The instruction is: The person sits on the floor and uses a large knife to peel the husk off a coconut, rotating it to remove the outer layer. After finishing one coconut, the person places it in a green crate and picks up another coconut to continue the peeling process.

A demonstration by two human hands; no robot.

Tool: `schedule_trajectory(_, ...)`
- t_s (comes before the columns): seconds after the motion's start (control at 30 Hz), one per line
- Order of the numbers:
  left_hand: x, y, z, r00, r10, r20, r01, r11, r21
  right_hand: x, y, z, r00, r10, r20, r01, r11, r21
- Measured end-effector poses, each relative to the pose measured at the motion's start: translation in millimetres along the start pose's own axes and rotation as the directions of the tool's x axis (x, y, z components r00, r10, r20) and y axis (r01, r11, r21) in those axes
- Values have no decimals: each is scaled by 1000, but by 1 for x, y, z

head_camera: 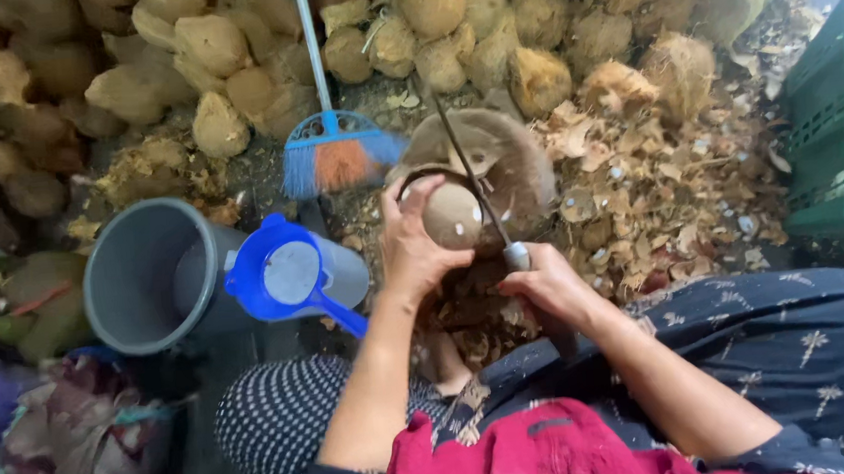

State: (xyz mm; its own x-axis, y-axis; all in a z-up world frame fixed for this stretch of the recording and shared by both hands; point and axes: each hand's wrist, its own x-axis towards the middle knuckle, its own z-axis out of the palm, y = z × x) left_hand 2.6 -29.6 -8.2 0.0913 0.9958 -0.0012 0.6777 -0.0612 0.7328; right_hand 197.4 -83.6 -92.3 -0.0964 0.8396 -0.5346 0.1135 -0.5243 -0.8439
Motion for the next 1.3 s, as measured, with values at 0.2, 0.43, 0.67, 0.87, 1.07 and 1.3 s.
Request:
schedule_trajectory(0.2, -5, -31, -19, 959, 278, 51, -269, 954, -132, -29, -23, -8, 999, 18, 34, -20, 998, 60)
schedule_trajectory(0.43, -18, -14, -2, 999, 44, -15, -46, 984, -174, -45, -41, -8, 994, -93, -59, 95, 995, 20)
schedule_trajectory(0.67, -39, -7, 9, 980, -157, -120, 99, 915, -392, -56, -52, 0, 998, -59, -9, 59, 998, 30)
schedule_trajectory(0.87, -47, -43, 20, 963, -227, -147, 83, 767, -636, -38, -24, -5, 1000, -4, 23, 1, 994, 110)
schedule_trajectory(1.07, -56, -2, -36, 884, -468, -16, 114, 248, -962, -75, -72, 2, 999, -31, 42, 24, 985, 169)
schedule_trajectory(1.3, -48, -38, -96, 965, -228, -129, -202, -334, -921, -13, -45, 87, 927, 76, 366, -125, 986, 113)
